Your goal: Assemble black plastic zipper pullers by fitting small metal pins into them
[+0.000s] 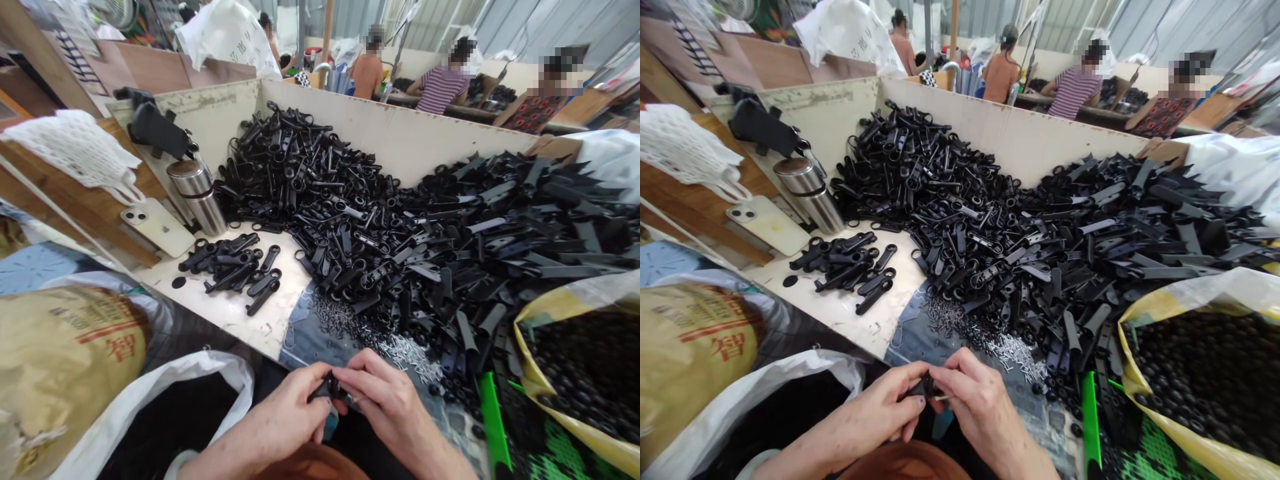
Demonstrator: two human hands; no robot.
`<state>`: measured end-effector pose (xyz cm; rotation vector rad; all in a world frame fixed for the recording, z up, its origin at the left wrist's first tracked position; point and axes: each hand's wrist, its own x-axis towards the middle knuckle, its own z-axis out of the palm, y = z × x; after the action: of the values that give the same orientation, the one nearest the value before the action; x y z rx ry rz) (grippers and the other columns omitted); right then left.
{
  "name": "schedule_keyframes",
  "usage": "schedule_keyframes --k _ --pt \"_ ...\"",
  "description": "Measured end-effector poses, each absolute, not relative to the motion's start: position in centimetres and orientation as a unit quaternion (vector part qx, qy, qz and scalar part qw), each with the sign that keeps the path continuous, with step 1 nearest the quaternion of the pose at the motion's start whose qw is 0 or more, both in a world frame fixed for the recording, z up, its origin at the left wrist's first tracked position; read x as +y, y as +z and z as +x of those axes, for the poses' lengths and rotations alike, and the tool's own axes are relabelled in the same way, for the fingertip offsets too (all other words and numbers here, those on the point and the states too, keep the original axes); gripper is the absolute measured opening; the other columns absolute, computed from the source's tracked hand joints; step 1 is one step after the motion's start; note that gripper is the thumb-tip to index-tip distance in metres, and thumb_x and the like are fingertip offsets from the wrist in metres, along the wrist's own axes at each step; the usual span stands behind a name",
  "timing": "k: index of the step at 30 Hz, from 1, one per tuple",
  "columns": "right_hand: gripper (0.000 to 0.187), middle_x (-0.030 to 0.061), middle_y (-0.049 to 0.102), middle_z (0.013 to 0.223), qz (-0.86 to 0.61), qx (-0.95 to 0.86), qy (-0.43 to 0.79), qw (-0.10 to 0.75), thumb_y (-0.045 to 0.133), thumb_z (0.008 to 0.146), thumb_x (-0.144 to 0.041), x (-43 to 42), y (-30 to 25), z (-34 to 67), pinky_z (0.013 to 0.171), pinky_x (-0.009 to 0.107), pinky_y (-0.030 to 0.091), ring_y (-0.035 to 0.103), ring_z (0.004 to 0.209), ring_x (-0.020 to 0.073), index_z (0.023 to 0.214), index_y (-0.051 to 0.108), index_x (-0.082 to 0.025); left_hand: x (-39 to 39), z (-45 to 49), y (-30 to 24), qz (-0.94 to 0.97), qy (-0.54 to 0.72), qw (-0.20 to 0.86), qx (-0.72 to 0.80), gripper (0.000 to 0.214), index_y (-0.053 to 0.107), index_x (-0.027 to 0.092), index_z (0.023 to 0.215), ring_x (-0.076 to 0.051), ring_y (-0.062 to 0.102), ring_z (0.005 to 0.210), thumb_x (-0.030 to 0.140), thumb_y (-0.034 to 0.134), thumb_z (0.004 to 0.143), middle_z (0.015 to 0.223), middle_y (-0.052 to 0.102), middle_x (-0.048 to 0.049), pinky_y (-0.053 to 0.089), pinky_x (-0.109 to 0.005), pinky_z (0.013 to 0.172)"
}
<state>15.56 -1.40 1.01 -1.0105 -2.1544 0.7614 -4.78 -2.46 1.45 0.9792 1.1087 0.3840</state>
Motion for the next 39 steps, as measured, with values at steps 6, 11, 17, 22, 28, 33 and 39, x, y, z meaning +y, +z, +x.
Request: schedule_keyframes --k 6,11,17,22,28,33,39 --pt "0.039 0.0082 0.066 0.088 -0.343 -0.866 0.285 0.226 0.037 0.111 -0.023 -1.1 1.9 16.0 0.058 0.023 0.053 0.066 0.066 0.0157 0.111 0.075 -0.016 -3.1 -4.9 0.7 0.455 0.166 0.729 0.483 0.029 0.068 0.018 0.107 -0.009 0.046 0.047 0.018 0.052 0.082 0.072 0.065 0.0015 0.034 -0.021 0.047" --pt "0.04 0.0078 0.065 0.09 -0.314 -0.896 0.287 0.13 0.034 0.11 -0.021 -0.7 3.0 16.5 0.06 0.025 0.051 0.066 0.071 0.0177 0.108 0.073 -0.018 -3.3 -4.7 0.5 0.438 0.139 0.754 0.47 0.031 0.066 0.019 0.105 -0.006 0.047 0.044 0.017 0.052 0.078 0.086 0.072 -0.0022 0.033 -0.019 0.043" --pt "0.029 0.0067 0.064 0.097 -0.285 -0.916 0.278 0.041 0.046 0.101 -0.005 -0.6 3.2 16.7 0.065 0.028 0.05 0.066 0.077 0.0199 0.115 0.067 -0.018 -3.2 -4.5 0.9 0.451 0.112 0.75 0.471 0.034 0.064 0.017 0.109 -0.007 0.051 0.05 0.016 0.053 0.077 0.096 0.073 -0.0042 0.039 -0.019 0.048" --pt "0.034 0.0052 0.062 0.099 -0.249 -0.934 0.255 -0.018 0.058 0.092 0.001 -0.6 3.5 17.1 0.067 0.03 0.048 0.064 0.079 0.0212 0.12 0.063 -0.017 -3.3 -4.5 1.7 0.512 0.086 0.71 0.476 0.029 0.067 0.015 0.108 -0.01 0.055 0.054 0.026 0.062 0.082 0.092 0.071 -0.0036 0.042 -0.022 0.052" --pt "0.018 0.0038 0.062 0.096 -0.244 -0.929 0.277 -0.009 0.06 0.096 -0.004 -0.4 3.9 16.7 0.062 0.027 0.044 0.059 0.075 0.0174 0.108 0.066 -0.016 -3.8 -4.3 1.6 0.526 0.108 0.694 0.481 0.022 0.068 0.017 0.105 -0.011 0.052 0.055 0.027 0.056 0.089 0.082 0.067 0.0012 0.04 -0.021 0.051" --pt "0.017 0.0042 0.062 0.091 -0.266 -0.915 0.299 0.043 0.055 0.1 -0.006 -0.7 2.7 16.7 0.059 0.026 0.045 0.058 0.07 0.0164 0.103 0.069 -0.016 -3.9 -4.4 1.7 0.513 0.121 0.69 0.496 0.016 0.068 0.017 0.099 -0.012 0.051 0.058 0.025 0.057 0.09 0.08 0.067 0.0014 0.042 -0.023 0.058" --pt "0.034 0.0024 0.064 0.089 -0.386 -0.784 0.345 0.342 0.059 0.105 -0.04 -2.8 1.1 16.6 0.06 0.021 0.052 0.064 0.071 0.015 0.135 0.063 -0.024 -3.9 -4.7 3.4 0.51 0.183 0.721 0.432 0.025 0.067 0.02 0.114 -0.016 0.06 0.078 0.024 0.055 0.093 0.083 0.067 0.0008 0.046 -0.028 0.079"
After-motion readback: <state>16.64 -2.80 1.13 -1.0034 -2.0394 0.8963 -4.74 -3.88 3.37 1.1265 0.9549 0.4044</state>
